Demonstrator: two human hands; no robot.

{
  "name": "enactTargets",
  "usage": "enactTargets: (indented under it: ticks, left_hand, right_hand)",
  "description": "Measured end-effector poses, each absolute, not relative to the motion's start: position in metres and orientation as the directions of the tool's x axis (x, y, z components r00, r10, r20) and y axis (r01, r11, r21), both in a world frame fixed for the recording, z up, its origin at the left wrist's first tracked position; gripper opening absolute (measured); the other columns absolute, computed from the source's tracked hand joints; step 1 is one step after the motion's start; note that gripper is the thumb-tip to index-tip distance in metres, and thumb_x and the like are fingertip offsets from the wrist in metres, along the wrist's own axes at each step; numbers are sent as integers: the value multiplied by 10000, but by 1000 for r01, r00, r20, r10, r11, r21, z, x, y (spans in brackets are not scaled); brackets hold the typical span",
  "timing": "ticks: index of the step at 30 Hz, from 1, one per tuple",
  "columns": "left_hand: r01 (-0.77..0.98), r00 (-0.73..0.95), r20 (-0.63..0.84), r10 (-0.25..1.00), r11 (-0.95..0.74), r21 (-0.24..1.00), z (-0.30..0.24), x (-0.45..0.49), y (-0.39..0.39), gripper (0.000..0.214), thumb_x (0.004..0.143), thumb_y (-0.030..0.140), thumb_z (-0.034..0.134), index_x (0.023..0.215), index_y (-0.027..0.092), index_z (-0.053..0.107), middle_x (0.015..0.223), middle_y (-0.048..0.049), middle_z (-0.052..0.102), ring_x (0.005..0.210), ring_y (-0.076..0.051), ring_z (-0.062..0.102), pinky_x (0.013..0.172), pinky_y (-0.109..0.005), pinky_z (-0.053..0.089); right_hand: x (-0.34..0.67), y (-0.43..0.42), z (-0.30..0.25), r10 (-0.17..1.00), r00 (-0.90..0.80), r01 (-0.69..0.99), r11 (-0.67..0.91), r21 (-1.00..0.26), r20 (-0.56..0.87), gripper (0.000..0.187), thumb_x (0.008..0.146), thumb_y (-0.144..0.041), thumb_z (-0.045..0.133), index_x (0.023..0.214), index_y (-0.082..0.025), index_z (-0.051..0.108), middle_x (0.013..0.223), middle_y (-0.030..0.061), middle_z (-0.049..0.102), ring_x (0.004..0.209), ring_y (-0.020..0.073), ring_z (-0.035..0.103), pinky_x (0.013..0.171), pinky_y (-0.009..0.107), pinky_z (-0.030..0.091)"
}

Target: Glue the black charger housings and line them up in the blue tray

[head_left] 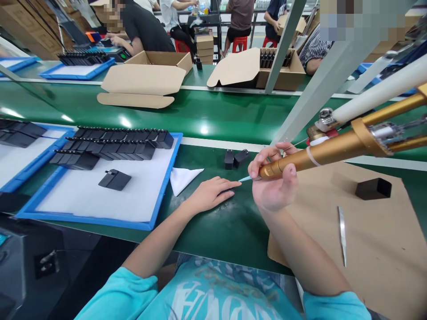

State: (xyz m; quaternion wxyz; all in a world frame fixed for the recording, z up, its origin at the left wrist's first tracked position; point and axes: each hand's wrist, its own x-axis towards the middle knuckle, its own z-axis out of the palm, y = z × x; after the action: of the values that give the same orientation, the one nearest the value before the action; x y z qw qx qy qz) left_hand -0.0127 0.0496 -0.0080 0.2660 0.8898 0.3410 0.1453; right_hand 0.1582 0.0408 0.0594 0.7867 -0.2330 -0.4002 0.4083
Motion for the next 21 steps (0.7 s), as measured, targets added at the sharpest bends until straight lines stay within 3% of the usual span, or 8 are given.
enactTargets:
  ticks: [8, 15, 21]
  left_hand:
    - [744, 600, 83, 796, -593, 309, -12, -2, 35, 364, 989, 461, 442, 1247, 263, 604, 1078, -14, 723, 945, -211, 649, 678, -280, 497]
    - [610, 527, 234, 817, -556, 565, -25, -7, 33, 272, 970, 368, 514, 1205, 270, 610, 1173, 15, 707, 1033, -168, 677, 831, -268, 520]
    - [544, 456, 332, 826, -553, 631, -33, -9, 32, 234, 936, 388, 582, 1112, 245, 643, 1116, 0, 735, 1017, -180, 696, 894, -295, 527]
  right_hand:
    - [160, 42, 57, 833, 360, -453, 549, -703, 420, 300, 807, -506, 560, 1011, -287, 535, 754, -47, 573, 464, 76, 496, 443, 251, 373]
    - [161, 45, 57, 814, 424, -450, 570, -687, 398, 349, 788, -473, 579, 1084, -308, 497, 845, -47, 569, 448, 61, 492, 438, 256, 338]
    - [162, 46, 57, 819, 429, -438, 559, -704, 382, 342, 794, -480, 561, 1076, -310, 470, 840, -52, 554, 446, 58, 483, 439, 257, 336]
